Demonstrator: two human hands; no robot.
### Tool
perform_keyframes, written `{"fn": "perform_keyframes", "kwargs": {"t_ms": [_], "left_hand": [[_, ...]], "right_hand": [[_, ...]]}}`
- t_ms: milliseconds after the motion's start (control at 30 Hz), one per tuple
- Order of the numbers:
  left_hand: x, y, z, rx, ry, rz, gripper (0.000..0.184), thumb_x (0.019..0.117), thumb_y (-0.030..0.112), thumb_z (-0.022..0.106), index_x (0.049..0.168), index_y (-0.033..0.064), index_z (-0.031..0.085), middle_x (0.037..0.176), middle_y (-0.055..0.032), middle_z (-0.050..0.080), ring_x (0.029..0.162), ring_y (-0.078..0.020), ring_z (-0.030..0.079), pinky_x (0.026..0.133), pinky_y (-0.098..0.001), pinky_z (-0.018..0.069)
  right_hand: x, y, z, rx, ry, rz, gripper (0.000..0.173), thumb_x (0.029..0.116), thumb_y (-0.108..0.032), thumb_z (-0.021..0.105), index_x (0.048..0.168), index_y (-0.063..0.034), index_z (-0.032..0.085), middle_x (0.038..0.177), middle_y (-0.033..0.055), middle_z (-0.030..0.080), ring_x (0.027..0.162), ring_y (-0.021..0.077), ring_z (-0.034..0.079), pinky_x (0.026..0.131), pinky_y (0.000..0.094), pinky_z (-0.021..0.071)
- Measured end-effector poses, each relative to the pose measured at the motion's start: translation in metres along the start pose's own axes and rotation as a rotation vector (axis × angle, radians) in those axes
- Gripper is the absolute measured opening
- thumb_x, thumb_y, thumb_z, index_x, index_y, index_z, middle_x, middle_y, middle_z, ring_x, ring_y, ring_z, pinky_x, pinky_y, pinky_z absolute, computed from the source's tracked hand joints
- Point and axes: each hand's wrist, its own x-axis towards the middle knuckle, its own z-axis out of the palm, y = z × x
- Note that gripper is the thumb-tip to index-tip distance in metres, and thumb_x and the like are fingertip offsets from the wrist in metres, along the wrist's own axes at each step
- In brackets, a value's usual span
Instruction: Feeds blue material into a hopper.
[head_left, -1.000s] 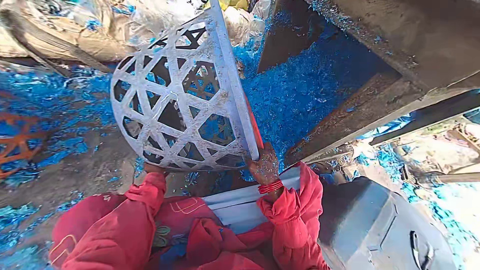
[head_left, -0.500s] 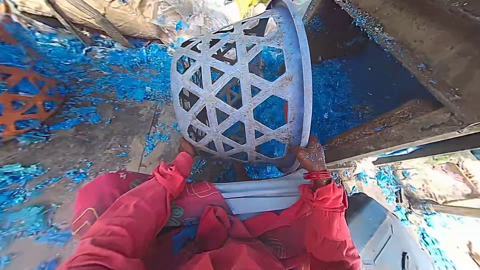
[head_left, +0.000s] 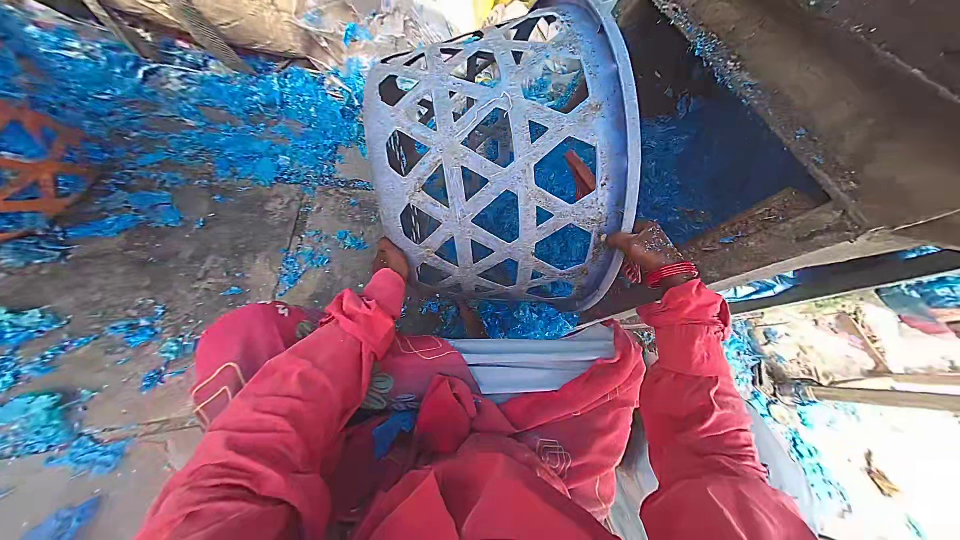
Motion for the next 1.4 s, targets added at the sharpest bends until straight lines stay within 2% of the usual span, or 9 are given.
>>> {"fn": "perform_keyframes", "kwargs": {"t_ms": [133, 200, 300, 400, 500, 667, 800, 967, 1400], "left_hand": [[-0.019, 0.035, -0.030, -0.272, -0.060, -0.153, 0.048, 0.1139, 0.011, 0.022, 0.158, -0.0084, 0.022, 0.164, -0.0283, 0.027, 0.154, -0.0373, 0.027, 0.124, -0.0489, 0.0221], [0.000, 0.021, -0.006, -0.403, 0.170, -0.081, 0.050, 0.1129, 0.016, 0.019, 0.152, -0.0114, 0.034, 0.156, -0.0325, 0.038, 0.148, -0.0402, 0.037, 0.120, -0.0521, 0.0291], [0.017, 0.007, 0.007, -0.455, 0.275, -0.009, 0.051, 0.1130, 0.019, 0.019, 0.148, -0.0112, 0.040, 0.153, -0.0312, 0.042, 0.145, -0.0362, 0.041, 0.119, -0.0471, 0.0327], [0.019, 0.012, 0.006, -0.412, 0.364, 0.019, 0.046, 0.1111, 0.013, 0.026, 0.143, -0.0129, 0.045, 0.150, -0.0291, 0.047, 0.143, -0.0317, 0.045, 0.117, -0.0400, 0.0352], [-0.011, 0.032, -0.002, -0.227, 0.360, 0.051, 0.045, 0.1110, 0.009, 0.027, 0.151, -0.0117, 0.034, 0.158, -0.0293, 0.037, 0.149, -0.0340, 0.037, 0.121, -0.0419, 0.0309], [-0.047, 0.049, 0.001, -0.300, 0.415, 0.324, 0.055, 0.1101, 0.013, 0.026, 0.160, -0.0062, 0.015, 0.166, -0.0280, 0.020, 0.156, -0.0332, 0.024, 0.126, -0.0401, 0.0187], [-0.042, 0.041, 0.025, -0.252, 0.576, 0.333, 0.069, 0.1036, 0.013, 0.046, 0.161, -0.0066, 0.013, 0.165, -0.0305, 0.021, 0.155, -0.0360, 0.024, 0.126, -0.0405, 0.0202], [-0.038, 0.047, 0.032, -0.198, 0.642, 0.335, 0.073, 0.1021, 0.013, 0.050, 0.161, -0.0060, 0.011, 0.165, -0.0305, 0.021, 0.155, -0.0348, 0.024, 0.126, -0.0382, 0.0209], [-0.016, 0.023, 0.027, -0.179, 0.605, 0.440, 0.075, 0.1008, 0.012, 0.048, 0.161, -0.0062, 0.007, 0.167, -0.0291, 0.015, 0.157, -0.0327, 0.019, 0.127, -0.0359, 0.0161]], "right_hand": [[-0.026, 0.006, -0.001, 0.095, 0.015, -0.170, 0.028, 0.1059, -0.017, 0.058, 0.114, 0.0071, 0.069, 0.105, 0.0163, 0.070, 0.092, 0.0161, 0.062, 0.087, 0.0365, 0.0502], [-0.033, 0.031, 0.003, 0.207, 0.115, -0.191, 0.031, 0.1049, -0.009, 0.056, 0.132, 0.0056, 0.063, 0.130, 0.0196, 0.067, 0.116, 0.0200, 0.064, 0.102, 0.0355, 0.0483], [-0.045, 0.072, 0.018, 0.421, 0.206, -0.049, 0.069, 0.0984, -0.002, 0.060, 0.160, -0.0006, 0.029, 0.159, 0.0241, 0.039, 0.140, 0.0272, 0.047, 0.114, 0.0383, 0.0401], [-0.047, 0.094, 0.046, 0.715, 0.342, 0.271, 0.042, 0.0986, -0.002, 0.061, 0.138, 0.0033, 0.050, 0.123, 0.0164, 0.061, 0.105, 0.0159, 0.061, 0.090, 0.0313, 0.0514], [-0.037, 0.115, 0.072, 0.889, 0.337, 0.413, 0.014, 0.0951, 0.004, 0.055, 0.109, 0.0040, 0.056, 0.089, 0.0103, 0.058, 0.075, 0.0132, 0.057, 0.069, 0.0305, 0.0503], [-0.024, 0.156, 0.111, 0.739, 0.285, 0.417, 0.040, 0.0989, 0.002, 0.055, 0.137, 0.0118, 0.050, 0.128, 0.0280, 0.059, 0.113, 0.0288, 0.058, 0.099, 0.0421, 0.0469], [-0.015, 0.156, 0.121, 0.292, 0.030, 0.439, 0.049, 0.1073, -0.013, 0.051, 0.150, 0.0090, 0.041, 0.149, 0.0297, 0.050, 0.140, 0.0358, 0.049, 0.118, 0.0458, 0.0359], [-0.012, 0.132, 0.115, -0.092, -0.094, 0.328, 0.053, 0.1024, -0.021, 0.055, 0.151, -0.0017, 0.048, 0.152, 0.0264, 0.049, 0.145, 0.0395, 0.044, 0.119, 0.0522, 0.0326], [-0.032, 0.123, 0.105, 0.399, 0.156, 0.396, 0.053, 0.1051, -0.009, 0.055, 0.152, 0.0091, 0.038, 0.148, 0.0297, 0.051, 0.139, 0.0347, 0.050, 0.117, 0.0437, 0.0364]]}}
